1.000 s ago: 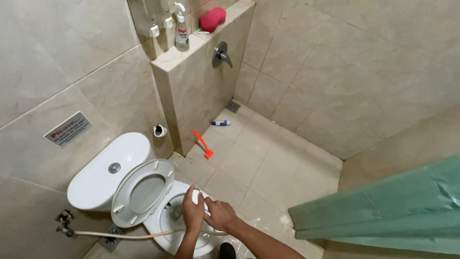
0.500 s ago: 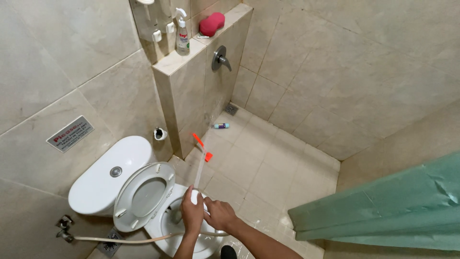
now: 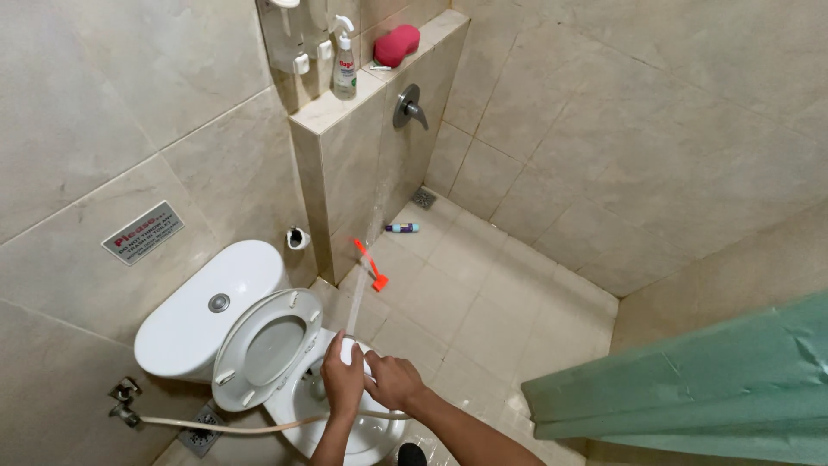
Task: The person uses a handheld bidet sprayer to rinse the inside of a white toilet bowl. They direct the water stream around the bowl's interior and then rinse the toilet seat and lid. Finally, they place the sprayer back into its wall-mounted holder.
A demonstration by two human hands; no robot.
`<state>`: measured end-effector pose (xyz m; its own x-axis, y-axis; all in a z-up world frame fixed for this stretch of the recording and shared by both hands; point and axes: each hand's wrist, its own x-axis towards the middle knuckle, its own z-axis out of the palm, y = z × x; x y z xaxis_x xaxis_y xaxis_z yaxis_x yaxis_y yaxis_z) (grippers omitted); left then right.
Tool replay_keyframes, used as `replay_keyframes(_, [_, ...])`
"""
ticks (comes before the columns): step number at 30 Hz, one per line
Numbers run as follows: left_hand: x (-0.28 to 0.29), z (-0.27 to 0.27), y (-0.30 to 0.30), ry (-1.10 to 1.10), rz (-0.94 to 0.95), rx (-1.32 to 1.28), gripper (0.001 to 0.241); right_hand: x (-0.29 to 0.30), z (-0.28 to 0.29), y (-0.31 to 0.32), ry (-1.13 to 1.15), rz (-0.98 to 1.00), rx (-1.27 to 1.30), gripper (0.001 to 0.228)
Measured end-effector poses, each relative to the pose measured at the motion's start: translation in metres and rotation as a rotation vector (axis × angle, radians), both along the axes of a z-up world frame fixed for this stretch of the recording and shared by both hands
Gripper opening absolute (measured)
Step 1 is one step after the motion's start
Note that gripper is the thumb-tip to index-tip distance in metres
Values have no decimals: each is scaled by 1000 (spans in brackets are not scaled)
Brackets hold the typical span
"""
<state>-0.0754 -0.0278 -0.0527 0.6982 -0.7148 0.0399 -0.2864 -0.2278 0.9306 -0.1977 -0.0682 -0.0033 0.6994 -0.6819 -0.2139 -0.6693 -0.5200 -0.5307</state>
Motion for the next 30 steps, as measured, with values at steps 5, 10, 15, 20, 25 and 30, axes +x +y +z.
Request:
replay_keyframes(5, [-3,5,-2,22,-1,33,48,-1,5,-2,37,-10,23,37])
replay_keyframes(10, [1,26,-15,29,-10,-8,47,3,19,-9,-2,-42,-1,35])
replay_keyframes(15, [2,31,-16,4,-10,-53,46,3,17,-10,-41,-59,-17,35])
replay_keyframes(20, [-4,13,-1,48,-24,3,47,-4,3,2,-13,-49,15,36])
replay_keyframes(25, [-6,4,0,50,-40,51,49,-7,3,4,26,-54,54,37])
replay_keyframes(30, [-2,24,-13,3,-48,-14,46,-3,10,-6,-40,-80,-6,37])
